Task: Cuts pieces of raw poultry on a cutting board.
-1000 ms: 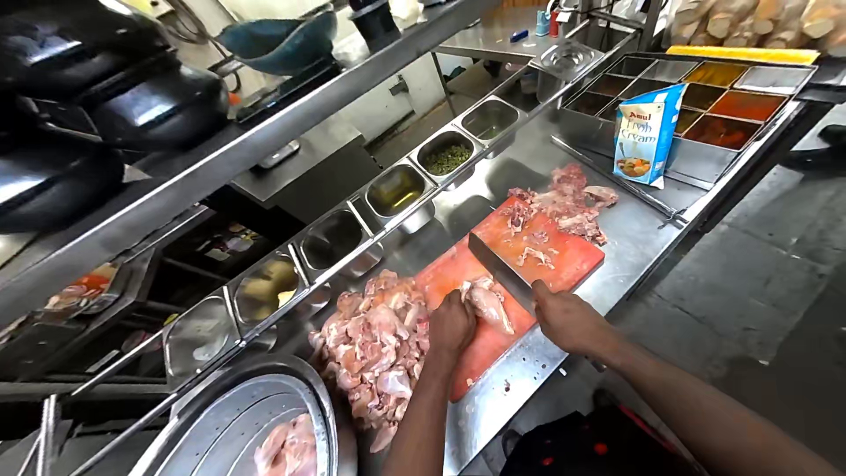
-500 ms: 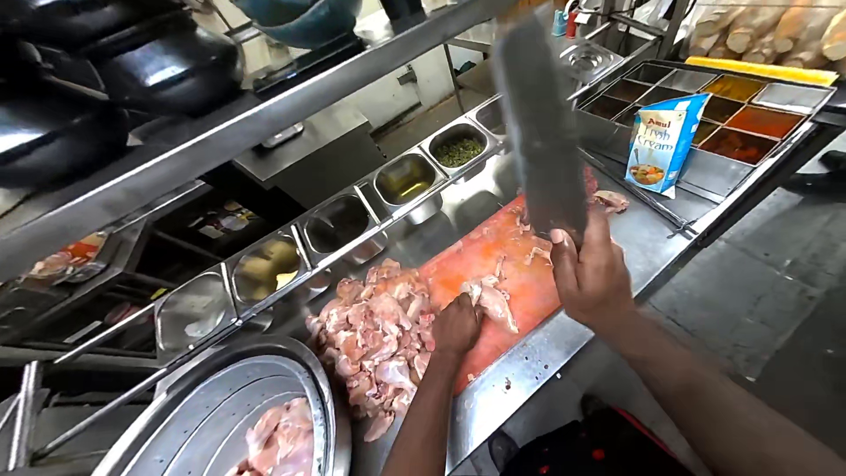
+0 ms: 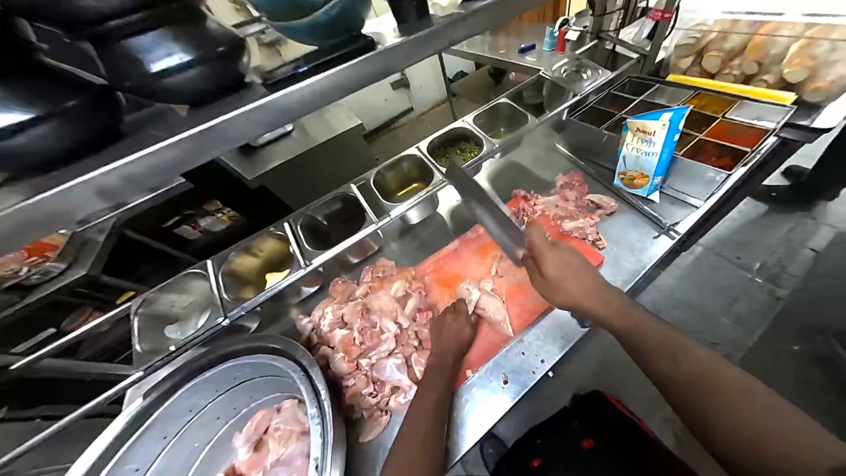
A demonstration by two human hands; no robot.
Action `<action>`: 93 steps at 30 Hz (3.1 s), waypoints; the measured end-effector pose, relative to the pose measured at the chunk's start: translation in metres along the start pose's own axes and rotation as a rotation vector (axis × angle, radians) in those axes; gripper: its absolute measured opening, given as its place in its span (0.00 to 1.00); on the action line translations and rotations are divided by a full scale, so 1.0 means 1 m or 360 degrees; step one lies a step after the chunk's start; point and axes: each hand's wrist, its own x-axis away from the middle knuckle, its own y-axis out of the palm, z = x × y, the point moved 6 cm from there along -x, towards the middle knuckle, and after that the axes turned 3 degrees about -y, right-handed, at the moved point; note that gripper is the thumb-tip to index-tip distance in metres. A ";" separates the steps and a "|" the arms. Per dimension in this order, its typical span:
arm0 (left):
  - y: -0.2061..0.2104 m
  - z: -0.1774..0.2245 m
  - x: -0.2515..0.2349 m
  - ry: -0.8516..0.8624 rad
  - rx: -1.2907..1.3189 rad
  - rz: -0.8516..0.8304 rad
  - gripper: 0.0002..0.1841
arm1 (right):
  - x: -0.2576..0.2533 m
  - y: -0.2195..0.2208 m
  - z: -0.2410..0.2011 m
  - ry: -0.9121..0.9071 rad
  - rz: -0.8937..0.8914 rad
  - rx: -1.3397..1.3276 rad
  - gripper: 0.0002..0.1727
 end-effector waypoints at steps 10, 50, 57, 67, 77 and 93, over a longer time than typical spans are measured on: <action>-0.008 -0.002 0.010 0.0046 0.0050 0.0058 0.19 | -0.003 0.142 0.019 0.0283 -0.0906 0.0115 0.30; -0.149 -0.069 0.031 -0.0128 -0.0232 0.0473 0.15 | -0.034 0.035 0.191 0.0568 -0.0403 0.0178 0.25; -0.159 -0.044 0.011 -0.0334 -0.0368 0.0029 0.20 | 0.033 0.061 0.080 0.0379 -0.0356 -0.0327 0.21; -0.198 -0.073 0.033 -0.0398 -0.0305 0.0111 0.21 | 0.064 0.113 0.041 0.0231 -0.1091 0.0122 0.27; -0.186 -0.063 0.042 -0.0295 -0.0015 -0.0046 0.27 | 0.028 0.041 0.161 0.0578 -0.0634 0.0369 0.25; -0.164 -0.030 0.021 -0.0912 0.2015 -0.0173 0.24 | 0.010 -0.037 0.206 0.0508 -0.0157 0.0065 0.21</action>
